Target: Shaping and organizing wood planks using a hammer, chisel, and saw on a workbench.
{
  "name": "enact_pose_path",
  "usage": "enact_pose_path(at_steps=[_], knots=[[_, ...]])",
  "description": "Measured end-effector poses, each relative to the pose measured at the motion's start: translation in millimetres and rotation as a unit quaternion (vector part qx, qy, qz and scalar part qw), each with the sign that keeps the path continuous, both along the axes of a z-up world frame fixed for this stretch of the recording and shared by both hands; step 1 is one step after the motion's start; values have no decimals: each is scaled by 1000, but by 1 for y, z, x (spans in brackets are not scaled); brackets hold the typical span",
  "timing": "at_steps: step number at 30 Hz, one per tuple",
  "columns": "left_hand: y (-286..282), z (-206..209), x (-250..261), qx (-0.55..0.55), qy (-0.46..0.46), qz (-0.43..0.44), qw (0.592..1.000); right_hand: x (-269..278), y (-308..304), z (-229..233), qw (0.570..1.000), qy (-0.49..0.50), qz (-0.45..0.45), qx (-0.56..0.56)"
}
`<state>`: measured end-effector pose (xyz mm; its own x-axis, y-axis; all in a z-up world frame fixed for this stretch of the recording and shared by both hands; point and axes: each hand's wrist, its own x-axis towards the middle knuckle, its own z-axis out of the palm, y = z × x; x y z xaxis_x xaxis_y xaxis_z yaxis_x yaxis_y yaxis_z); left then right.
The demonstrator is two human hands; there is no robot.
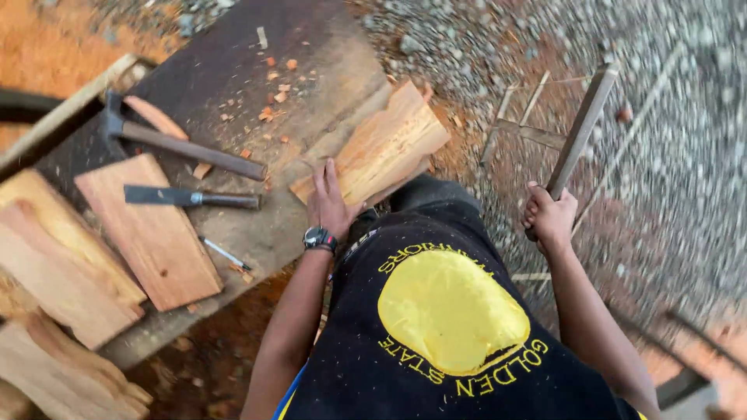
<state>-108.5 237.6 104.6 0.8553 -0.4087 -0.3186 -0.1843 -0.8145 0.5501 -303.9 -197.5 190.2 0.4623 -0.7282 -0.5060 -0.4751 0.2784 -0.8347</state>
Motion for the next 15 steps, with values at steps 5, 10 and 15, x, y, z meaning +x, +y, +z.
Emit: enact_pose_path(at_steps=[5, 10, 15], knots=[[21, -17, -71, 34, -50, 175, 983, 140, -64, 5, 976, 25, 204, -67], [8, -18, -102, 90, -22, 306, 948, 335, -96, 44, 881, 127, 435, -133], [-1, -6, -141, 10, -94, 538, 838, 535, -66, 43, 632, 45, 632, -446]])
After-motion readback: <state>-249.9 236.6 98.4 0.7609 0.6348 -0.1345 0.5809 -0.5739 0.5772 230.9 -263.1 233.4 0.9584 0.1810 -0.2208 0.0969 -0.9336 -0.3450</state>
